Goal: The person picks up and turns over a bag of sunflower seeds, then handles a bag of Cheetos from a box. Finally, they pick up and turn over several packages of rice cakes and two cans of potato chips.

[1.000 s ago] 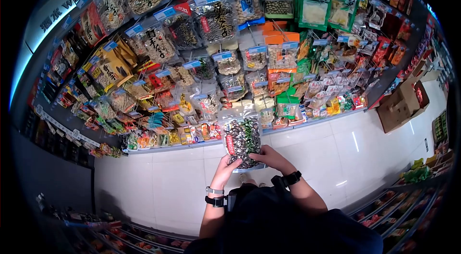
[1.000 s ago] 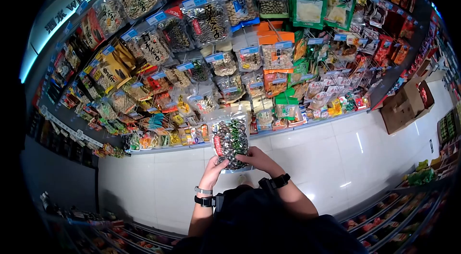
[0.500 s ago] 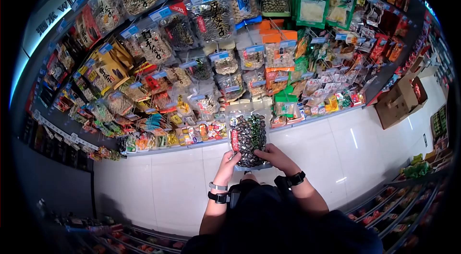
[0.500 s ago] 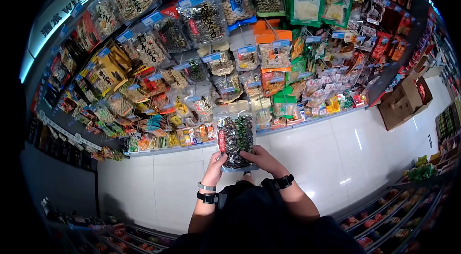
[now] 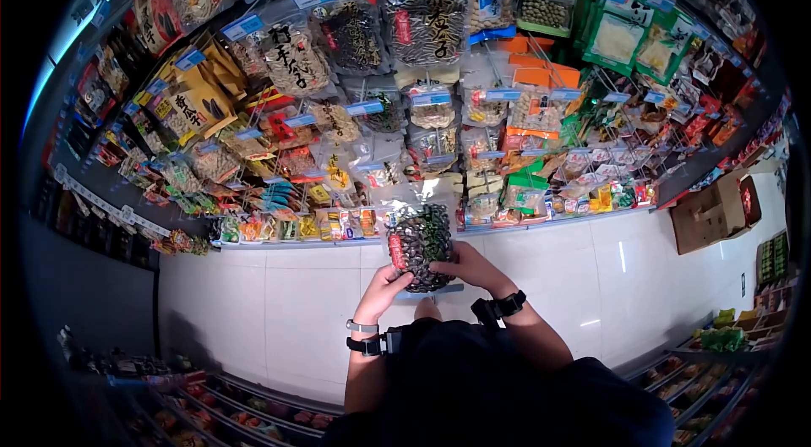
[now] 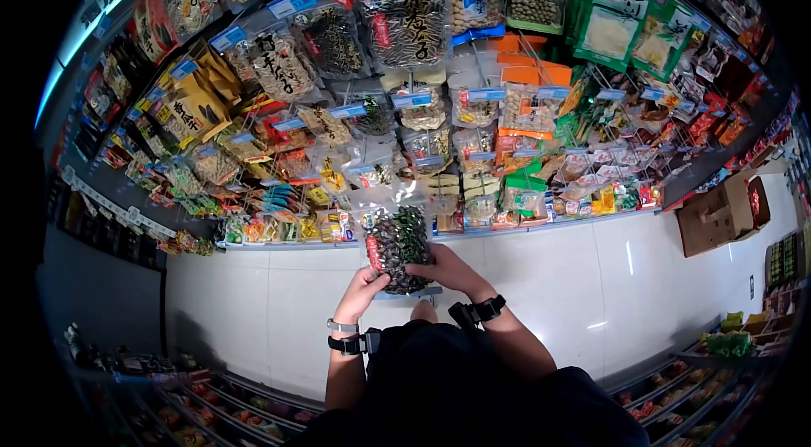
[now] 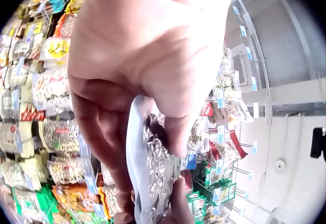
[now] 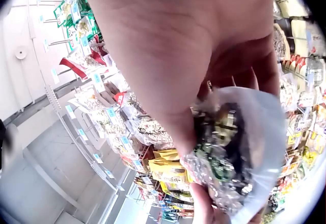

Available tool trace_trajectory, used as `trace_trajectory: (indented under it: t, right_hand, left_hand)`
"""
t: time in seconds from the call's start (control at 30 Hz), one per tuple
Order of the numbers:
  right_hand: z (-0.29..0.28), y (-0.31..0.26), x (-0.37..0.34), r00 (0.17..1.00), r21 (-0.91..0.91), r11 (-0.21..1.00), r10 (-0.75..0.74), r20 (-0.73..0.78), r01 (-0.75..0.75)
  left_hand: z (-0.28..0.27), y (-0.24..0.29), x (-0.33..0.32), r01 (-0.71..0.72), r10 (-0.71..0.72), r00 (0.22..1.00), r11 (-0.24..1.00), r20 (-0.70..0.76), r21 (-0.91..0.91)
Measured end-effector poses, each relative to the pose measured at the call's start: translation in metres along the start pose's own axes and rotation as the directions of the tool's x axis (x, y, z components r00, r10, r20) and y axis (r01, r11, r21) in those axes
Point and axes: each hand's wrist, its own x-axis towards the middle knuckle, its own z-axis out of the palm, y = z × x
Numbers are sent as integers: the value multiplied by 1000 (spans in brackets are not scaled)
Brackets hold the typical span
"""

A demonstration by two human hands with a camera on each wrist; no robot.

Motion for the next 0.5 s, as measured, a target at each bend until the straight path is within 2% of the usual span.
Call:
trace_trajectory:
  t: [0.03,0.07,0.13,0.17,0.2,0.27,0.33,0.4,0.43,0.5]
  right_hand:
    - [2,-4,12,985,211,965,-137,-107,157]
    - [-1,-9,27,986,211,966,-130,-109,151]
    - [-13,-26,58,969,269,938,-176,-175,219]
    - [-16,-21,78,956,227,938,-220,-196,263]
    - [-21,-10,97,957,226,941,-210,-199,253]
    - [-33,5,134,959,-48,979,-206,-193,200]
    - [-35,-18,150,950,-67,971,-239,-201,231]
    - [-40,-18,171,937,-90,967,-252,-241,237]
    - [-43,-19,182,937,-93,969,-245,-250,229]
    - [-52,-18,206,953,-57,991,-135,-273,124]
  left_hand:
    - [-10,7,8,33,-39,996,997,76,69]
    - [-20,13,19,38,-43,996,997,77,64]
    - [-34,20,38,35,-55,994,977,91,209]
    - [-36,24,49,-26,20,999,984,37,175]
    - [-42,28,61,-19,13,999,986,40,167]
    - [-57,39,91,-118,123,988,991,-94,60]
    - [-80,42,123,-104,105,990,995,-96,15]
    - [-98,46,159,-193,198,962,980,-187,45]
    - [-109,45,177,-167,185,962,980,-200,104]
    - [-118,39,211,-171,192,958,979,-214,114]
